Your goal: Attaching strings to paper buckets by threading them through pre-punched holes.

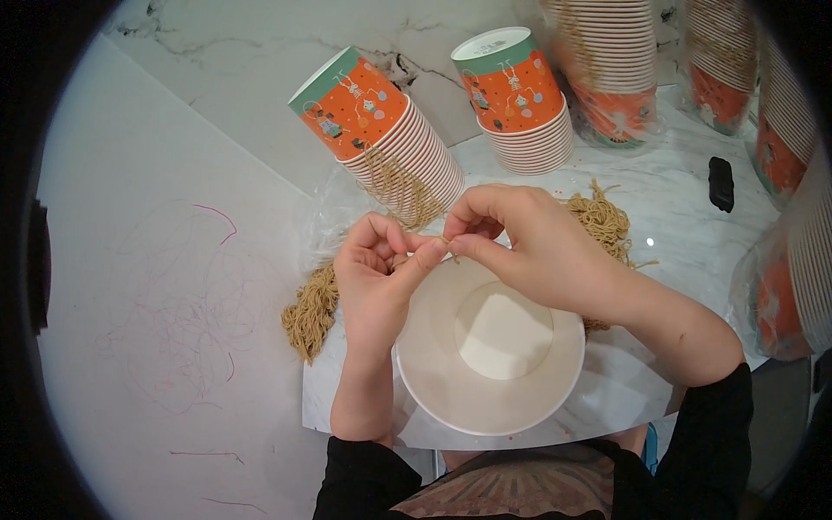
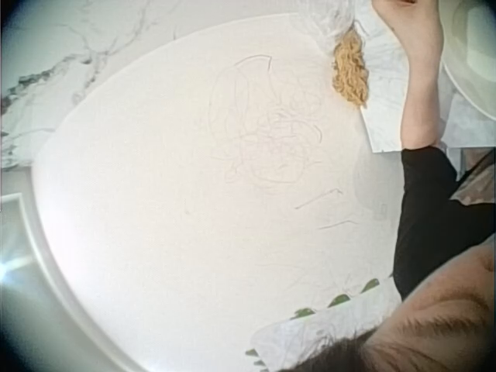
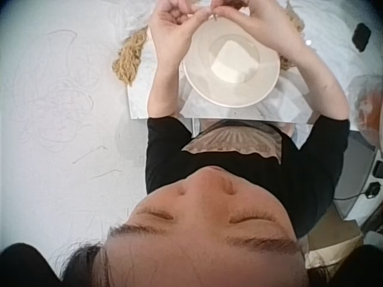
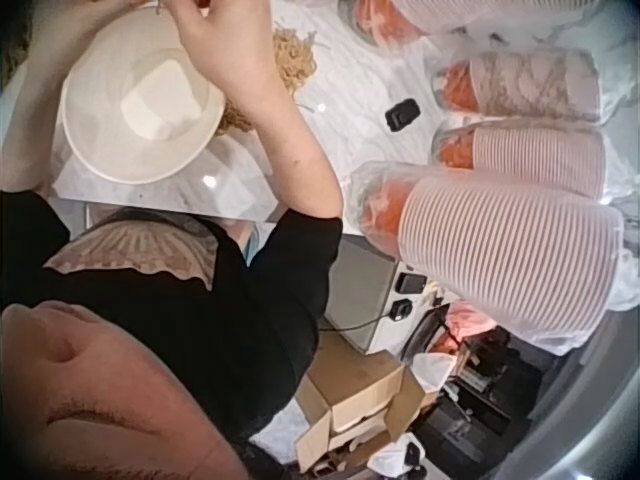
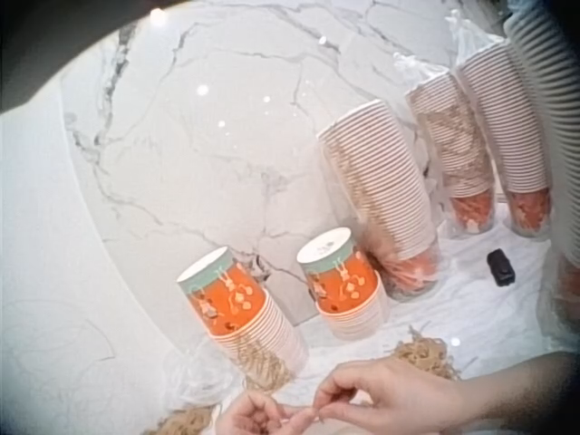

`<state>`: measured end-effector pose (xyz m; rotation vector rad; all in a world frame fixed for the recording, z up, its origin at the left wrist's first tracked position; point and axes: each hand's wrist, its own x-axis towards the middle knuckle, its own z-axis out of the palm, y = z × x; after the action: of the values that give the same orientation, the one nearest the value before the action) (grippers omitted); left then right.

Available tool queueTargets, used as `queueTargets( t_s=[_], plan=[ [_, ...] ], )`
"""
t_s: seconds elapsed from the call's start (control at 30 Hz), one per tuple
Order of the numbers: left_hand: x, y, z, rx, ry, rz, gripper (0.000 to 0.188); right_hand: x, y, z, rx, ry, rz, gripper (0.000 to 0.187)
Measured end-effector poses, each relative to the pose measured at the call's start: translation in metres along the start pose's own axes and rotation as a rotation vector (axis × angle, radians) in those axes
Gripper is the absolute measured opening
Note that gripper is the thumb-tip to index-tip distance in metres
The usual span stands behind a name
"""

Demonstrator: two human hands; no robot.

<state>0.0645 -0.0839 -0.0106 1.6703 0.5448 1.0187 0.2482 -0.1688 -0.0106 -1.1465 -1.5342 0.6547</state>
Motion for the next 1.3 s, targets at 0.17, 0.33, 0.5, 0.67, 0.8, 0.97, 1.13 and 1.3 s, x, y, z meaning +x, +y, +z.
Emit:
queueTargets(
  t_s=[0.17, 0.33, 0.5, 0.67, 0.8, 0.97, 1.13, 1.3],
  plan=[
    [-0.001, 0.001, 0.0, -0.059, -0.029, -0.02, 0.027, 0.002, 0.006, 0.0, 0.104, -0.069, 0.063, 0.011],
    [0.001, 0.003, -0.005, 0.005, -0.05, -0.059, 0.016, 0.002, 0.008, 0.002, 0.26, -0.103, 0.157, 0.012],
    [0.001, 0.003, -0.013, 0.186, -0.093, -0.068, 0.007, 0.003, 0.008, 0.002, 0.327, -0.129, 0.225, 0.012],
    [0.0, 0.011, -0.013, 0.274, -0.137, -0.144, 0.011, 0.003, 0.01, 0.002, 0.363, -0.134, 0.248, 0.011],
    [-0.001, 0.015, -0.015, 0.284, -0.183, -0.184, 0.013, 0.003, 0.007, 0.003, 0.294, -0.118, 0.207, 0.011],
    [0.002, 0.007, -0.016, 0.103, -0.138, -0.22, 0.013, -0.001, 0.005, 0.006, 0.141, -0.081, 0.151, 0.012],
    [0.004, 0.005, -0.016, 0.055, -0.156, -0.245, 0.012, -0.002, 0.003, 0.009, -0.168, 0.037, -0.161, 0.01],
    [0.004, 0.006, -0.016, 0.02, -0.185, -0.261, 0.009, -0.002, 0.003, 0.008, -0.202, 0.05, -0.183, 0.009]
  ],
)
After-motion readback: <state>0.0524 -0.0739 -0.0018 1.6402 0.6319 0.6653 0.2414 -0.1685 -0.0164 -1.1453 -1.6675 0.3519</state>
